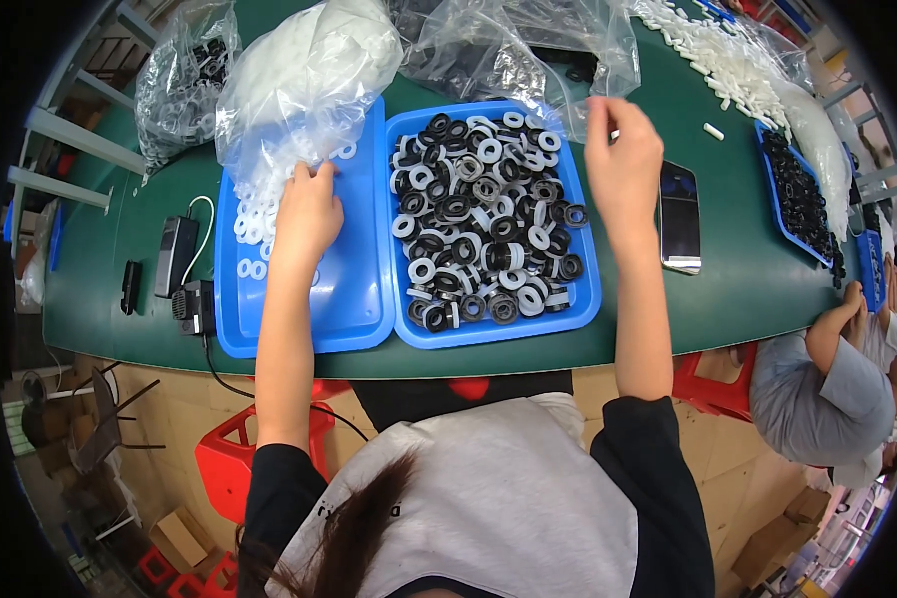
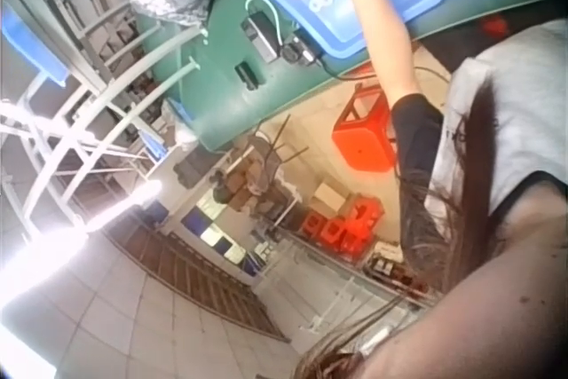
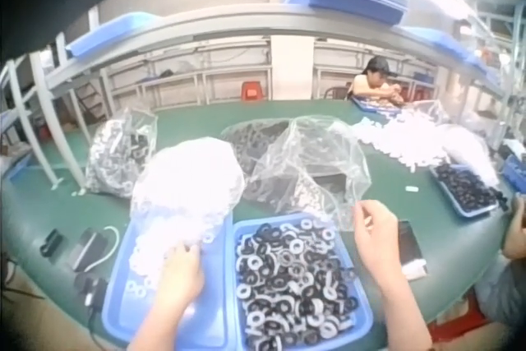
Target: The person assembles small white rings into black circular plastic components by hand, taking parts from blue plastic trays on a factory workbench.
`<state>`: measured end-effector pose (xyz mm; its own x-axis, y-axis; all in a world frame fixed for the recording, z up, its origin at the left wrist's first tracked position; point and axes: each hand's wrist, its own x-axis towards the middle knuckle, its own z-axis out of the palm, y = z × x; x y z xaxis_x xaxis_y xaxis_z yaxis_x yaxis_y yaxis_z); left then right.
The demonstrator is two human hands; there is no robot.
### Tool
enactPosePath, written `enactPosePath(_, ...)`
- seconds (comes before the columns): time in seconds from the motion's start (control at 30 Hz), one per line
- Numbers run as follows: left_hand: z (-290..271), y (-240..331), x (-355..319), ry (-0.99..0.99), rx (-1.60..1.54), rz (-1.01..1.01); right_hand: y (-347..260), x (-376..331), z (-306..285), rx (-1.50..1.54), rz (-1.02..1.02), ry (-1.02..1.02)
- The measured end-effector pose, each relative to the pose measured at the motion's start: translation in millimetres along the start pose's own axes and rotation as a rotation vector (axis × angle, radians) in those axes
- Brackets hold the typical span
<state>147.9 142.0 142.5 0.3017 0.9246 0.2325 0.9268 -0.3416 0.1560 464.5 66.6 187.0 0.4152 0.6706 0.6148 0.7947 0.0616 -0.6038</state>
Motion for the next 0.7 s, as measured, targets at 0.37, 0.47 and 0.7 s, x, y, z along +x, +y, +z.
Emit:
enactPosePath(0.37, 14, -5, 16, -0.006, 0.026, -0.054, 143, 99, 79, -0.644, -0.548, -0.441)
enactPosePath(0.47, 6, -3, 14, 0.009, -0.018, -0.061, 137, 108, 91, -0.671, -0.579, -0.484)
enactPosePath(0.7, -35, 23, 15, -0.232, -0.775, -0.131, 127, 92, 88, -0.658, -0.635, -0.514)
